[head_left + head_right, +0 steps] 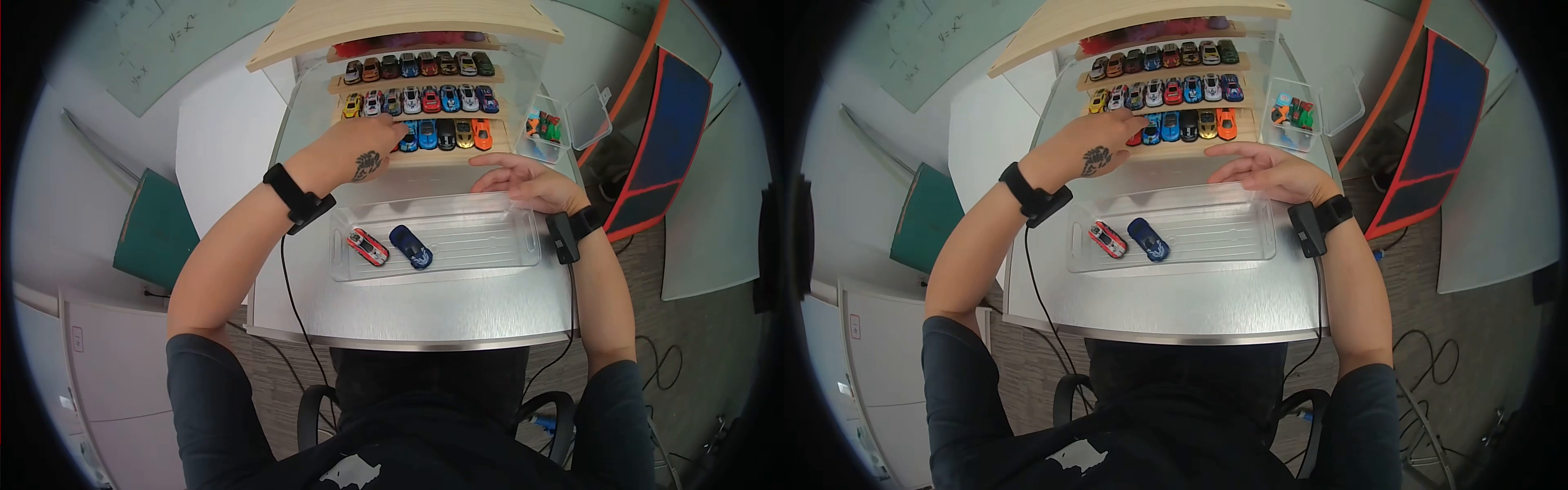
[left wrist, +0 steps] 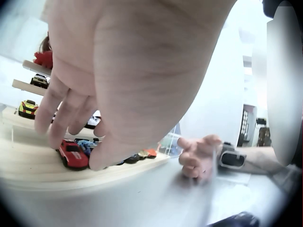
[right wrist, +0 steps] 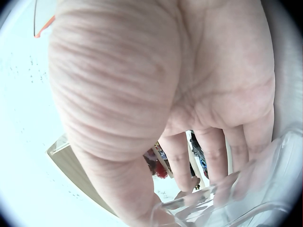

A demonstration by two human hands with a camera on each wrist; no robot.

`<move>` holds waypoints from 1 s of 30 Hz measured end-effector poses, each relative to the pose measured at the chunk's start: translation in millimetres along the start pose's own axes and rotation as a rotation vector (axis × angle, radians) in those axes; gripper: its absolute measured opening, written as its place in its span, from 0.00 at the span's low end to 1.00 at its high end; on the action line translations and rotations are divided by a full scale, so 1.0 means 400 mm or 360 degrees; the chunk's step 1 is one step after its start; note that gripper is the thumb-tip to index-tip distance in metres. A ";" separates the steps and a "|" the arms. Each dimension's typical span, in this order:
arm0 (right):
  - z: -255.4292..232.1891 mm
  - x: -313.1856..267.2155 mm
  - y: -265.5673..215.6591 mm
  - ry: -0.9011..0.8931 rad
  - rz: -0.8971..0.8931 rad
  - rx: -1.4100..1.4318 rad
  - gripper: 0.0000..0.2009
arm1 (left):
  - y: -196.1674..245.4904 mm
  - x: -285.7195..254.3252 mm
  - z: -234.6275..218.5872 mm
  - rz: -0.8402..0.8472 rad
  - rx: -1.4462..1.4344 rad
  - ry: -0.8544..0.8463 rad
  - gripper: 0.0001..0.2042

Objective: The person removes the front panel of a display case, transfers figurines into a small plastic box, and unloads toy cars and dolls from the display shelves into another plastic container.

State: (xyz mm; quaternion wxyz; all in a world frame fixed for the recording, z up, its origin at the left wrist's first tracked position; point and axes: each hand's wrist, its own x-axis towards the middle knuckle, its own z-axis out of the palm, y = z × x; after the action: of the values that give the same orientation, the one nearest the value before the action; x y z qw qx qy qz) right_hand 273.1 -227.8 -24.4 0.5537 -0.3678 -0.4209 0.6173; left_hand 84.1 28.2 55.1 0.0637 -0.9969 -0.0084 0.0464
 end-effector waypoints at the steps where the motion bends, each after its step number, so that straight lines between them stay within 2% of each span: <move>1: 0.001 0.000 -0.001 0.0006 0.0011 0.0000 0.35 | -0.001 0.015 0.010 0.0011 0.0005 0.0000 0.24; 3: 0.000 -0.001 -0.003 0.0017 0.0021 -0.0002 0.35 | -0.002 0.038 0.033 -0.0062 0.0101 -0.0009 0.25; 7: 0.001 0.002 -0.003 0.0025 0.0038 -0.0017 0.34 | 0.013 0.036 0.048 0.0006 0.0174 0.0106 0.24; 10: 0.001 -0.001 -0.003 0.0027 0.0037 -0.0029 0.34 | 0.024 0.031 0.043 0.0181 0.0176 0.0132 0.23; 12: 0.000 0.000 -0.002 0.0027 0.0033 -0.0047 0.34 | 0.027 0.030 0.050 0.0304 0.0279 0.0294 0.21; 18: 0.000 -0.001 -0.004 0.0015 0.0038 -0.0022 0.34 | 0.030 0.039 0.051 0.0339 0.0325 0.0255 0.18; 20: 0.004 0.000 -0.004 0.0043 0.0039 -0.0027 0.38 | 0.024 0.035 0.051 0.0313 0.0286 0.0278 0.17; 22: 0.000 -0.001 -0.001 0.0021 0.0029 -0.0024 0.36 | 0.017 0.023 0.041 0.0288 0.0245 0.0297 0.16; 24: -0.005 0.000 0.000 -0.0001 0.0020 -0.0018 0.34 | 0.009 0.000 0.021 0.0157 -0.0060 0.0333 0.15; 25: -0.003 0.000 -0.003 -0.0002 0.0026 -0.0031 0.34 | 0.012 -0.019 0.000 0.0163 -0.0061 0.0326 0.15; 27: -0.002 0.000 -0.003 0.0011 0.0025 -0.0033 0.34 | 0.040 -0.064 -0.062 0.0172 -0.0436 0.0614 0.14; 28: -0.004 0.001 -0.002 -0.0018 0.0018 -0.0021 0.34 | 0.065 -0.086 -0.098 0.0184 -0.0440 0.0605 0.14; 30: -0.007 0.002 0.002 -0.0035 0.0013 -0.0005 0.34 | 0.121 -0.129 -0.156 0.0198 -0.1000 0.0509 0.14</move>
State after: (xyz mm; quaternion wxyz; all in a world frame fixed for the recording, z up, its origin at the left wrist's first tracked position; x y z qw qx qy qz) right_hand 275.3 -226.7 -26.5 0.5459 -0.3635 -0.4265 0.6228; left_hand 38.9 -28.8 115.2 -0.2482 -0.9610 0.0486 -0.1114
